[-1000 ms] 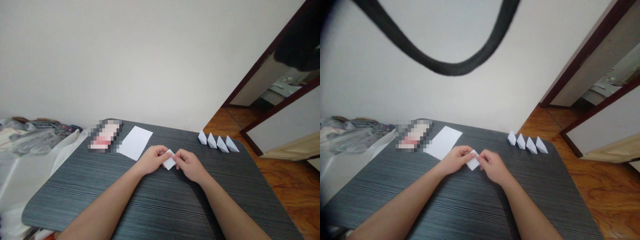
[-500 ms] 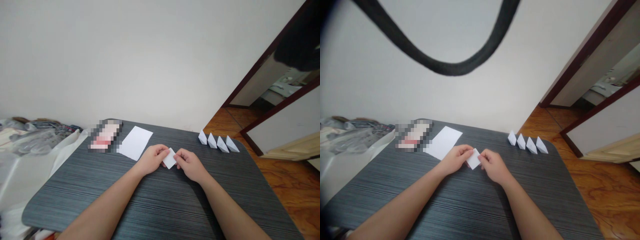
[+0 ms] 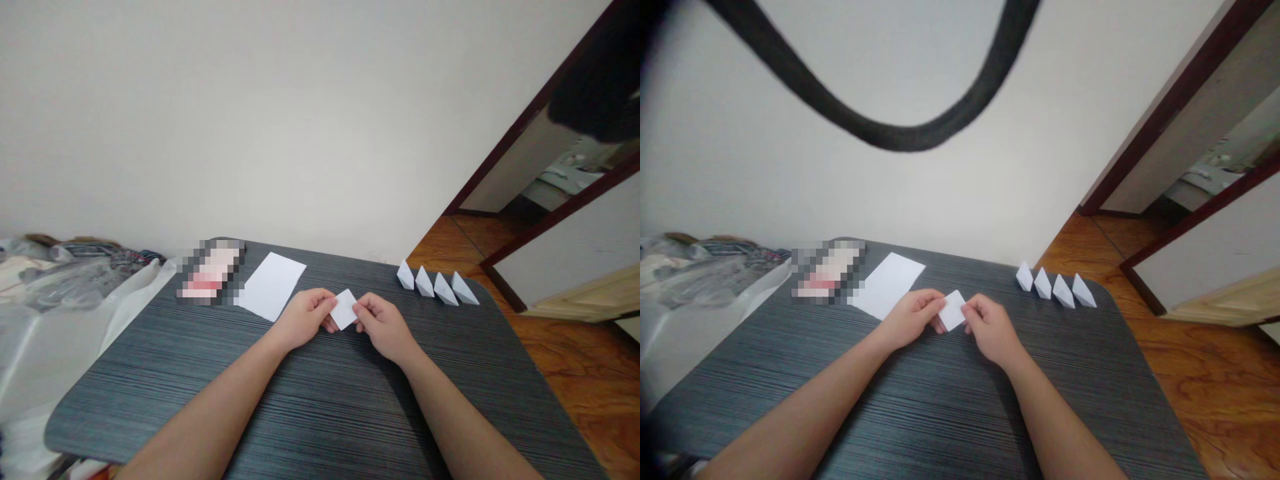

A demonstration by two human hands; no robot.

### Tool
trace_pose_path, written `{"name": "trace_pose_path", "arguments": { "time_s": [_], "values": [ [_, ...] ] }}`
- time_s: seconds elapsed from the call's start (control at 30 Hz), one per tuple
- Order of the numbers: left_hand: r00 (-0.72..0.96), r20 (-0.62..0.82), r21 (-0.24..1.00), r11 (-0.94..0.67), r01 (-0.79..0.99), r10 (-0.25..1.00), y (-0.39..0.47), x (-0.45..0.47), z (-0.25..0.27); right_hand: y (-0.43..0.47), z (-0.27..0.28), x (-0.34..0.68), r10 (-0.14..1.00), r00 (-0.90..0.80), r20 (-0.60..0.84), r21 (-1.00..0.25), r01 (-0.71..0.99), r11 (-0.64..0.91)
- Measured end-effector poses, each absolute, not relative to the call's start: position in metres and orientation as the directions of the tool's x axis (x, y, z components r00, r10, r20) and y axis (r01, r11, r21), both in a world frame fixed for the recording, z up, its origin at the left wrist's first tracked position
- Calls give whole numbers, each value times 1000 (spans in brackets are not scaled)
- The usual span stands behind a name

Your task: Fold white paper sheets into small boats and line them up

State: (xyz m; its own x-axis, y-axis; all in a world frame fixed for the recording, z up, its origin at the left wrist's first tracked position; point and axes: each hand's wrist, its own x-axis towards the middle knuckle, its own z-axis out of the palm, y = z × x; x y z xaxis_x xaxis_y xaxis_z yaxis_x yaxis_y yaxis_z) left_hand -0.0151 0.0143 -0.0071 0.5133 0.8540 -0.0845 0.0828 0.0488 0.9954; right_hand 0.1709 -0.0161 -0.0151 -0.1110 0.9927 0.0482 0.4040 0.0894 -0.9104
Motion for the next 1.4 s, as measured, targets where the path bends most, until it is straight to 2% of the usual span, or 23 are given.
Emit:
{"name": "trace_pose_path", "arguments": {
  "time_s": [0.17, 0.37, 0.7, 1.0, 1.2, 1.4],
  "values": [
    [556, -120, 991, 66, 115, 823, 14, -15, -9, -14, -18, 173, 995, -73, 63, -931, 356, 85],
    [517, -113, 993, 78, 89, 848, 14, -16, -6, -12, -25, 171, 995, -95, 39, -963, 262, 63],
    [524, -104, 994, 81, 67, 845, 15, -16, -9, -15, -17, 174, 984, -179, 8, -933, 354, 71],
    [534, -64, 997, 27, 77, 843, 14, -16, -7, -18, -12, 170, 957, -288, -40, -927, 367, 72],
    [497, -58, 998, 40, 46, 866, 15, -17, -6, -16, -22, 171, 976, -195, 101, -978, 161, 133],
    [503, -74, 997, 62, 41, 861, 15, -18, -7, -17, -22, 174, 938, -269, 217, -941, 200, 275]
  ]
}}
